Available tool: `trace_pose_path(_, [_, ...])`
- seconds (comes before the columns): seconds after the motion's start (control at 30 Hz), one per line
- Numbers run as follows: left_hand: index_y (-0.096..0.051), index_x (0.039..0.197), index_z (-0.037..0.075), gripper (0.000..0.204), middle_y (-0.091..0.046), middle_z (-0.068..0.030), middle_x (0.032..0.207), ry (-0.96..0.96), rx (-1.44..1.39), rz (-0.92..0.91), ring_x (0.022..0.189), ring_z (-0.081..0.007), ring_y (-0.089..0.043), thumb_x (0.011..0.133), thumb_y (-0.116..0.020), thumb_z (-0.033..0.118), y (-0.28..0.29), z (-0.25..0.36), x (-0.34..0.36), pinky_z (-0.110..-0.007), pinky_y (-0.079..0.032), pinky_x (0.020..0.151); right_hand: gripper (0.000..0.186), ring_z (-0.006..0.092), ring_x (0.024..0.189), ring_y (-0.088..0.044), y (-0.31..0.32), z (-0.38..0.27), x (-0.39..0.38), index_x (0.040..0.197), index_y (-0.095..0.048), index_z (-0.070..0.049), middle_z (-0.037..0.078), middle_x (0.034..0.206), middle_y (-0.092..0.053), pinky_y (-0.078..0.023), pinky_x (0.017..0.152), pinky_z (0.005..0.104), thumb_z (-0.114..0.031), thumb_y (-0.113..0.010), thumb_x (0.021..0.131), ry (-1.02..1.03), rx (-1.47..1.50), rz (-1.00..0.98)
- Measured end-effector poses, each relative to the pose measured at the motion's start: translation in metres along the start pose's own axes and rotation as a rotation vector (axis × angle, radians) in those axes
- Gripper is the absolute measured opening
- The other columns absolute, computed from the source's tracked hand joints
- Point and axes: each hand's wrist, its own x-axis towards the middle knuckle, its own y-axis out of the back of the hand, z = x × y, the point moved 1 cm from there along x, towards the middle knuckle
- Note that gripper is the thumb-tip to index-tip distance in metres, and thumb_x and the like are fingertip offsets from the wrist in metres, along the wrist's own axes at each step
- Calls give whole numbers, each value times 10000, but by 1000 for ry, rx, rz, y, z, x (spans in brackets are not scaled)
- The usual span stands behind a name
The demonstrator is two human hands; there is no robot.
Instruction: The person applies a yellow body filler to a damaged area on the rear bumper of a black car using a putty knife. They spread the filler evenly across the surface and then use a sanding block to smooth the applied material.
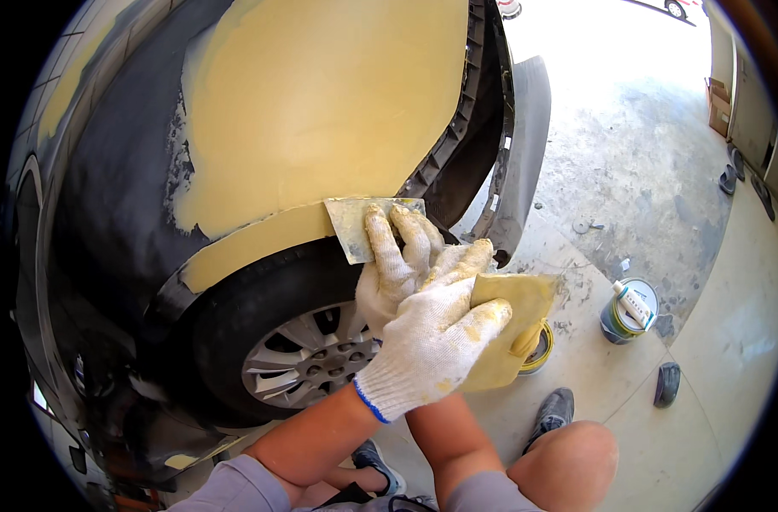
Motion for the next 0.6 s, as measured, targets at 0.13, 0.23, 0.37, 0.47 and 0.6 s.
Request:
trace_pose_path(0.13, [-588, 1471, -145, 599, -549, -345, 1577, -97, 58, 14, 1516, -435, -490, 1039, -692, 255, 0, -12, -2, -440, -371, 1271, 655, 399, 1286, -634, -10, 7, -21, 1273, -796, -105, 135, 1349, -680, -510, 1143, 510, 173, -665, 694, 38, 20, -60])
trace_pose_path(0.23, [-722, 1110, -92, 354, -667, -342, 1326, -146, 54, 137, 1217, -483, -642, 1009, -661, 242, -4, -3, 0, -508, -525, 1051, 666, 403, 1283, -635, 4, 6, -10, 1276, -798, -104, 135, 1345, -681, -510, 1141, 511, 180, -656, 690, 25, -40, -72])
trace_pose_path(0.37, [-687, 1217, -108, 408, -641, -341, 1391, -62, 17, 62, 1312, -466, -597, 1022, -672, 250, -4, -1, 1, -486, -479, 1123, 675, 415, 1326, -607, -6, 8, -1, 1307, -788, -99, 141, 1357, -676, -486, 1166, 515, 167, -645, 703, 32, 42, -42])
trace_pose_path(0.47, [-613, 1442, -146, 579, -576, -339, 1547, -2, 13, -30, 1506, -439, -501, 1038, -699, 258, 3, -4, -2, -446, -381, 1265, 655, 412, 1338, -598, -14, 5, -21, 1297, -795, -101, 142, 1371, -673, -482, 1168, 508, 154, -661, 709, 12, 29, -81])
trace_pose_path(0.6, [-681, 1226, -132, 431, -629, -361, 1414, -167, 48, 115, 1367, -498, -553, 1027, -663, 249, -4, -7, 1, -485, -448, 1172, 628, 395, 1333, -602, -1, 6, -15, 1283, -804, -108, 128, 1360, -676, -495, 1150, 497, 136, -696, 714, 47, -3, -74])
